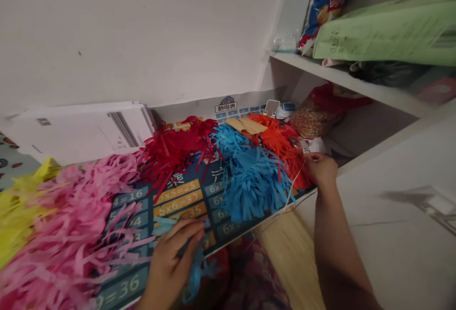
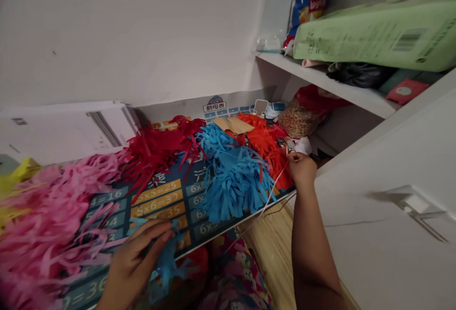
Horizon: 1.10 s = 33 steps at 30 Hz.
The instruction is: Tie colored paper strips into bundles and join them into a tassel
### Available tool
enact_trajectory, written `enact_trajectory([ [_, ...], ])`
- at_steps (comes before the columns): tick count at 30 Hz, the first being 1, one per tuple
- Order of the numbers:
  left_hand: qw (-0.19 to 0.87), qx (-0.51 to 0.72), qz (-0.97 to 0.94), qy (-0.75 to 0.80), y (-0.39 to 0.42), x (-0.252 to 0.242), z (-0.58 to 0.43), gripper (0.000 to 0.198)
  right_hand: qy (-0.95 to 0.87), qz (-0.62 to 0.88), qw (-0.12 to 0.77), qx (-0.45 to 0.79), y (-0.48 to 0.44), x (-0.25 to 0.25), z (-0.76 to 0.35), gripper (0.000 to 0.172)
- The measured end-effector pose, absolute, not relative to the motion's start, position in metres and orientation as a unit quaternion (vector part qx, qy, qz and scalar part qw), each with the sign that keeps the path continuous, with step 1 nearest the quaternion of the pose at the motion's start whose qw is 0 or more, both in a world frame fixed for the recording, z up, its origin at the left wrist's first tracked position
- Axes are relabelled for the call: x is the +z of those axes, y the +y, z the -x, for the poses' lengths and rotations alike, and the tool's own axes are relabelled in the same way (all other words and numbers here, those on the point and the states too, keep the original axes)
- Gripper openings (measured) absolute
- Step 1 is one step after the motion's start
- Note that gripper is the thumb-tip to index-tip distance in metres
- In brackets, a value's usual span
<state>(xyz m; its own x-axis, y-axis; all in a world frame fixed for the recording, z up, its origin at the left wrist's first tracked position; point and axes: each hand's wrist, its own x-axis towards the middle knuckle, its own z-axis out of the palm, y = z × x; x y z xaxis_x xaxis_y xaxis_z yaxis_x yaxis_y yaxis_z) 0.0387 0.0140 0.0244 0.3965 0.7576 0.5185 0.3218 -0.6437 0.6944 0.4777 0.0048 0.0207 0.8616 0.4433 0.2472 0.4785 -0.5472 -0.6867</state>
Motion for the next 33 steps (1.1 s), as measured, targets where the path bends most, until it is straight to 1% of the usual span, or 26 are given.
enact_trajectory([
  [3,0.321,0.438,-0.741,0.395,0.013,0.023,-0.036,0.016,-0.277,0.832,0.48,-0.012,-0.009,0.028,-0.449,0.036],
  [5,0.423,0.435,-0.662,0.44,0.01,0.022,-0.039,0.019,-0.332,0.773,0.538,0.063,-0.017,0.028,-0.405,0.038],
  [6,0.491,0.429,-0.606,0.456,0.007,0.022,-0.041,0.022,-0.373,0.721,0.569,0.134,-0.021,0.027,-0.377,0.034],
  [7,0.563,0.433,-0.533,0.46,0.004,0.022,-0.044,0.026,-0.417,0.676,0.572,0.205,-0.025,0.027,-0.348,0.03],
  [8,0.631,0.435,-0.454,0.454,0.002,0.022,-0.046,0.031,-0.45,0.653,0.55,0.263,-0.029,0.027,-0.319,0.025],
  [9,0.679,0.439,-0.385,0.445,0.001,0.021,-0.048,0.036,-0.472,0.635,0.53,0.306,-0.033,0.027,-0.292,0.022],
  [11,0.736,0.448,-0.282,0.421,0.0,0.02,-0.048,0.043,-0.493,0.621,0.501,0.346,-0.038,0.027,-0.248,0.019],
  [15,0.778,0.452,-0.187,0.393,-0.004,0.017,-0.039,0.044,-0.461,0.605,0.521,0.389,-0.036,0.022,-0.207,0.021],
  [19,0.797,0.448,-0.166,0.37,-0.006,0.015,-0.027,0.044,-0.412,0.566,0.557,0.446,-0.029,0.015,-0.201,0.021],
  [24,0.8,0.448,-0.147,0.37,-0.004,0.012,-0.023,0.043,-0.364,0.554,0.506,0.552,-0.024,0.01,-0.197,0.03],
  [29,0.796,0.456,-0.117,0.379,-0.001,0.009,-0.027,0.045,-0.288,0.537,0.481,0.63,-0.023,0.002,-0.192,0.043],
  [31,0.793,0.459,-0.112,0.384,-0.001,0.009,-0.028,0.047,-0.281,0.545,0.48,0.628,-0.026,0.003,-0.192,0.04],
  [33,0.796,0.454,-0.113,0.385,0.0,0.01,-0.028,0.047,-0.315,0.57,0.483,0.586,-0.029,0.009,-0.193,0.031],
])
